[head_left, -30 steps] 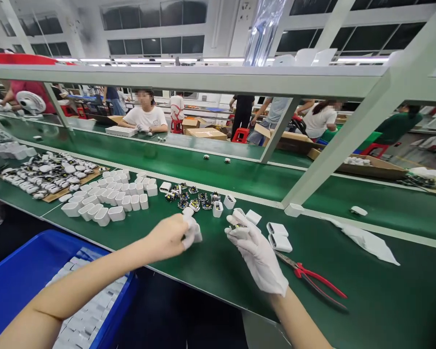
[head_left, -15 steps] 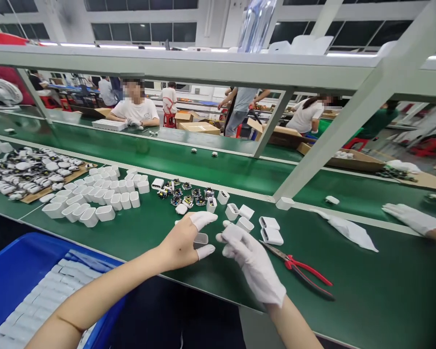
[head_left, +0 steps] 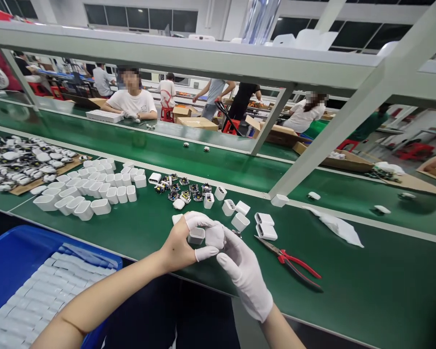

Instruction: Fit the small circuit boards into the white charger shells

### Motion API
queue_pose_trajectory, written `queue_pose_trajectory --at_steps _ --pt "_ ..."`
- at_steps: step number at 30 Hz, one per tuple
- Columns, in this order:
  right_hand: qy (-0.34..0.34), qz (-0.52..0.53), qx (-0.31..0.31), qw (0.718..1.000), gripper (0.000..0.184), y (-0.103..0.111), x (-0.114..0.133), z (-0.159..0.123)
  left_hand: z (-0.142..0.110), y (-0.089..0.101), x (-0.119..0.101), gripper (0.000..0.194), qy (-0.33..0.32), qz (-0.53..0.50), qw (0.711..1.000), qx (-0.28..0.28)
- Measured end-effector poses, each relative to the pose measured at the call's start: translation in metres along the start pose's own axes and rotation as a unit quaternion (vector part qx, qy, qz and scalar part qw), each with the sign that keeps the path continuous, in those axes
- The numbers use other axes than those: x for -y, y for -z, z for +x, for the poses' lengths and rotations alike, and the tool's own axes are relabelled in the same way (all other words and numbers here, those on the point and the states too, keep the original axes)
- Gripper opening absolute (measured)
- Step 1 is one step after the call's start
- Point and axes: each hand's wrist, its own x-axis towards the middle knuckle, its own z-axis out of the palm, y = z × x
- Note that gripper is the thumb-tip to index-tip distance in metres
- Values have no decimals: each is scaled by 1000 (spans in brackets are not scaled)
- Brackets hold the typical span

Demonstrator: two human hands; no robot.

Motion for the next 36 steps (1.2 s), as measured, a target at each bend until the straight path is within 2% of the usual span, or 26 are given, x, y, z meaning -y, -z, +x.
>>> queue_pose_trajectory --at_steps 3,6,9,11,12,13,16,17,18,19,20,22,25,27,29,31,33,36 --pt "-17 49 8 999 53 -2 -1 0 -6 1 2 37 2 -28 1000 -5" --pt "15 35 23 999 61 -6 -8 -4 -13 -2 2 38 26 -50 998 -10" --pt "30 -48 -2 998 64 -7 -18 -11 -24 -12 -3 38 119 -66 990 -33" --pt "69 -178 -30 981 71 -7 -22 -17 -32 -19 -8 41 202 -90 974 -45" --pt "111 -264 -37 958 75 -6 -24 -20 -36 -23 -10 42 243 -111 963 -46" --pt "162 -349 -41 922 78 -6 -25 -23 -41 -25 -12 43 279 -134 950 -43" --pt "301 -520 -73 796 72 -4 -26 -32 -54 -30 -21 43 341 -194 920 -21" --pt "330 -543 -86 767 68 -3 -26 -36 -58 -30 -24 41 352 -203 914 -10" --pt "351 -553 -90 750 66 -3 -27 -40 -61 -30 -27 39 359 -207 910 2" --pt "364 -552 -83 746 67 -3 -27 -43 -63 -29 -30 37 360 -210 909 18" --pt "365 -541 -72 754 68 -3 -27 -46 -64 -27 -33 36 354 -210 911 36" --pt "319 -492 -68 807 68 -2 -24 -50 -60 -19 -32 35 318 -192 926 63" --pt "140 -343 -149 917 49 0 -11 -45 -43 0 -16 30 249 -89 963 49" --pt "8 -189 -207 960 42 5 0 -37 -29 14 3 31 216 20 976 32" --pt "-86 -36 -229 969 48 11 7 -25 -18 24 22 44 168 89 979 79" --pt "-146 70 -231 959 49 19 5 -14 -12 30 36 53 127 115 973 157" --pt "-186 131 -234 945 44 25 -2 -6 -12 29 40 52 113 118 963 214" --pt "-216 155 -231 936 38 28 -18 0 -19 21 34 43 142 121 955 229"
